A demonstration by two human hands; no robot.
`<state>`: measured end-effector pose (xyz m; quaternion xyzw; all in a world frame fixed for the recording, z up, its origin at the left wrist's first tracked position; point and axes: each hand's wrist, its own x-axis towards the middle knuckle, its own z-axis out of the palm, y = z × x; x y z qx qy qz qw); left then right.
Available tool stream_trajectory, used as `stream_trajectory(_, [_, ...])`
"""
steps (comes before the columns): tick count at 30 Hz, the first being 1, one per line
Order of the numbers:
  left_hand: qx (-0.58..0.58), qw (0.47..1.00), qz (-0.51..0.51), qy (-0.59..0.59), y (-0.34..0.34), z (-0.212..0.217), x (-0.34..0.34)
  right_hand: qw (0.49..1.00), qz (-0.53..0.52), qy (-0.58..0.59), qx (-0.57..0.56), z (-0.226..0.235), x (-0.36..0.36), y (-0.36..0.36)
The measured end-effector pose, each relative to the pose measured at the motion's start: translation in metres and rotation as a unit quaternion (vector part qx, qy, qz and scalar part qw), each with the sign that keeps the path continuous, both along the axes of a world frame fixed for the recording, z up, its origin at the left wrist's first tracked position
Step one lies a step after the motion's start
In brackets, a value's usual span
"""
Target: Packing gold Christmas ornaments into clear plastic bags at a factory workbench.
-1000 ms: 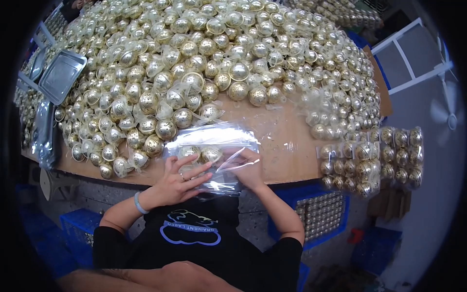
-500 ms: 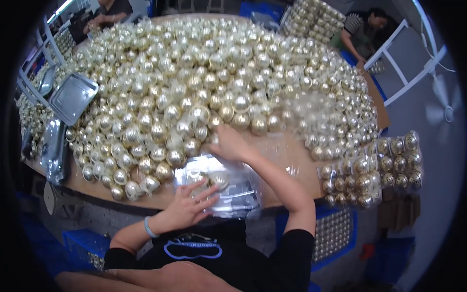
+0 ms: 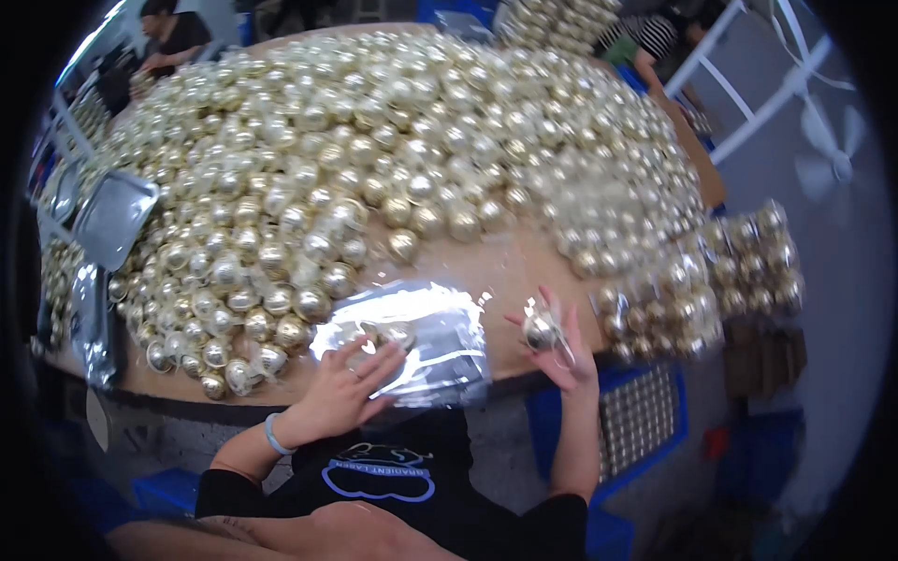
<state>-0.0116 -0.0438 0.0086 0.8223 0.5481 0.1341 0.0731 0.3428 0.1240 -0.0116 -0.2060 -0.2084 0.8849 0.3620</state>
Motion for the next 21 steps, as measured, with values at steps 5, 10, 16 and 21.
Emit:
stream_trajectory(5, [-0.003, 0.999, 0.026, -0.024, -0.002, 0.008, 0.0, 1.0, 0.009, -0.015, 0.022, 0.019, -0.015, -0.011])
stream_trajectory(10, [-0.032, 0.999, 0.014, -0.023, 0.0, 0.014, 0.006, 0.973, -0.026, -0.189, 0.13, 0.024, -0.017, -0.026])
stream_trajectory(16, [-0.034, 0.999, 0.024, -0.029, -0.002, 0.015, 0.007, 0.816, -0.115, -0.456, 0.337, -0.018, -0.042, -0.044])
stream_trajectory(21, [-0.041, 0.998, 0.03, -0.034, -0.002, 0.015, 0.003, 0.702, 0.011, -0.51, 0.496, 0.0, -0.069, -0.051])
